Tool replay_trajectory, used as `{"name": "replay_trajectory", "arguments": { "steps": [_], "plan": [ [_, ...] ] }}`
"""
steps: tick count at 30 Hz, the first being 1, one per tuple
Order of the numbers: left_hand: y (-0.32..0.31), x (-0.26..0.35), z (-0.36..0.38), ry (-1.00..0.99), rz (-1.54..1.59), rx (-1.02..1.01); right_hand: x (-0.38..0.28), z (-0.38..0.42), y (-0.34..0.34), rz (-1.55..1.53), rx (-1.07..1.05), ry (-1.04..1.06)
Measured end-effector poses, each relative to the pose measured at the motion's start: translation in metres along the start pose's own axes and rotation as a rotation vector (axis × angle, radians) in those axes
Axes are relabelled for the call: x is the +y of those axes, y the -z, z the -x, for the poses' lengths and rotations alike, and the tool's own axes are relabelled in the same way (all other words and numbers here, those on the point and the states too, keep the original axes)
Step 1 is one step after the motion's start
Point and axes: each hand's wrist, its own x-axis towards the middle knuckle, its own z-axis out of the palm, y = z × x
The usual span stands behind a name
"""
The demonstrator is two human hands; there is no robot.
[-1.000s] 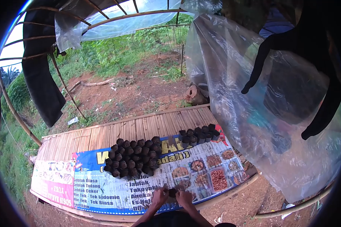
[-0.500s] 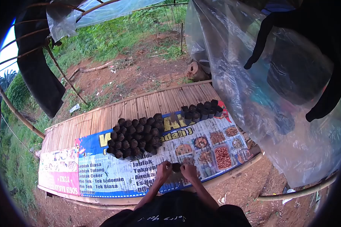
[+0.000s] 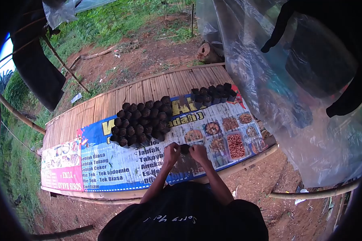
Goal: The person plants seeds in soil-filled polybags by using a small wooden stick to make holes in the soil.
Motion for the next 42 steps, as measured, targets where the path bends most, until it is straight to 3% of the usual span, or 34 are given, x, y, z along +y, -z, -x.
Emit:
{"name": "replay_trajectory", "arguments": {
  "steps": [4,6,13,15,18,22,27,33,39,42],
  "plan": [
    [-0.004,-0.006,-0.001,0.075,-0.042,-0.035,0.0,-0.002,-0.001,0.016,-0.086,-0.008],
    [-0.003,-0.004,-0.003,0.026,-0.024,-0.032,-0.009,-0.008,0.012,0.001,-0.152,-0.11],
    [-0.001,-0.007,-0.004,-0.002,-0.061,-0.019,0.002,-0.008,-0.002,-0.011,-0.108,-0.045],
    [0.003,0.0,-0.004,-0.045,-0.052,0.017,-0.017,0.007,0.012,-0.043,-0.058,-0.296],
    [0.005,0.005,-0.018,-0.174,-0.106,-0.002,-0.029,0.016,0.008,-0.03,-0.143,-0.435],
    [0.0,-0.011,-0.033,-0.229,-0.207,-0.169,-0.026,0.021,-0.007,0.024,-0.264,-0.455],
    [0.003,-0.008,-0.034,-0.158,-0.246,-0.242,-0.026,0.021,-0.012,-0.051,-0.064,-0.409],
    [0.017,0.018,-0.007,0.002,-0.076,-0.156,-0.029,0.021,0.005,-0.06,0.042,-0.295],
    [0.004,0.0,0.013,0.05,-0.082,-0.009,-0.01,0.021,-0.012,-0.143,0.087,-0.137],
    [0.001,-0.002,0.017,0.09,-0.067,-0.038,-0.007,0.018,-0.012,-0.159,0.077,-0.109]
  ]
}}
